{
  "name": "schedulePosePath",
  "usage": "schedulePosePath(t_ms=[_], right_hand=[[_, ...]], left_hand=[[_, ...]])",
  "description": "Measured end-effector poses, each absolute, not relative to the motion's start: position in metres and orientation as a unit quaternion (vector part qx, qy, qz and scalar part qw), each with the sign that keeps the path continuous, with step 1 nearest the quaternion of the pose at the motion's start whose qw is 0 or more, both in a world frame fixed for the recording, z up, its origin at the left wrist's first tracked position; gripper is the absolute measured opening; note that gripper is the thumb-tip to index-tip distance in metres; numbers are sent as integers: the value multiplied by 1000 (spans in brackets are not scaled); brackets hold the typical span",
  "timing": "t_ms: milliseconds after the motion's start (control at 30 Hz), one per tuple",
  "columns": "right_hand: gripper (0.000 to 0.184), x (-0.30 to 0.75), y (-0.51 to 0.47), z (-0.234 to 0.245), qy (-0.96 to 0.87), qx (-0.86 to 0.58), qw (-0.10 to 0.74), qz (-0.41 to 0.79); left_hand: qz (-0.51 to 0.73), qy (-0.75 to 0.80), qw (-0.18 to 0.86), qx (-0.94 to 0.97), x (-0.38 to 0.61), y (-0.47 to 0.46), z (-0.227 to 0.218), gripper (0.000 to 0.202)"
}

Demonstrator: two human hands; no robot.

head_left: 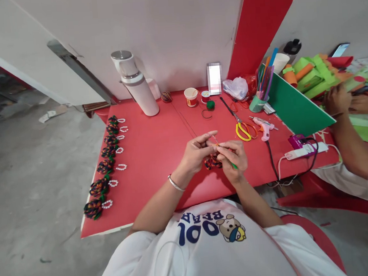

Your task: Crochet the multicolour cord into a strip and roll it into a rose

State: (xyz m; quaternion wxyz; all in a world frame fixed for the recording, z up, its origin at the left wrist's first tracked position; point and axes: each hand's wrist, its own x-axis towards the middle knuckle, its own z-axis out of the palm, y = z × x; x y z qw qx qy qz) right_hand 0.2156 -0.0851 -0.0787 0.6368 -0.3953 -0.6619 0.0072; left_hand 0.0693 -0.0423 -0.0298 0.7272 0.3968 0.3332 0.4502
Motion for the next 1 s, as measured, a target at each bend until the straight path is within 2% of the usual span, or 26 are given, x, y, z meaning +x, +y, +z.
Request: schedulePosePath(t_ms=[200,433,633,733,867,933,1000], right_hand=[[26,247,-76,-64,-733,-333,582,119],[26,266,-74,-46,-775,-312,531,144],[19,278,-70,-29,-792,-303,490,203],[15,279,-66,-29,-766,-290,499,282],[23,262,-66,-51,-672,-286,574,371],[21,248,-71,-65,-634,-329,610,343],[17,234,-77,-75,-635,-390,624,237]], left_hand=[[373,329,761,417,47,-29,-22,55],[354,337,760,429,43,-25,-21,52],[330,339,745,470,36,-21,-18,51],[317,331,744,485,36,-21,-17,50],[361,318,720,501,49,-25,-24,53],[411,327,694,492,60,-30,-30,59],[459,344,659,487,70,-36,-36,63]])
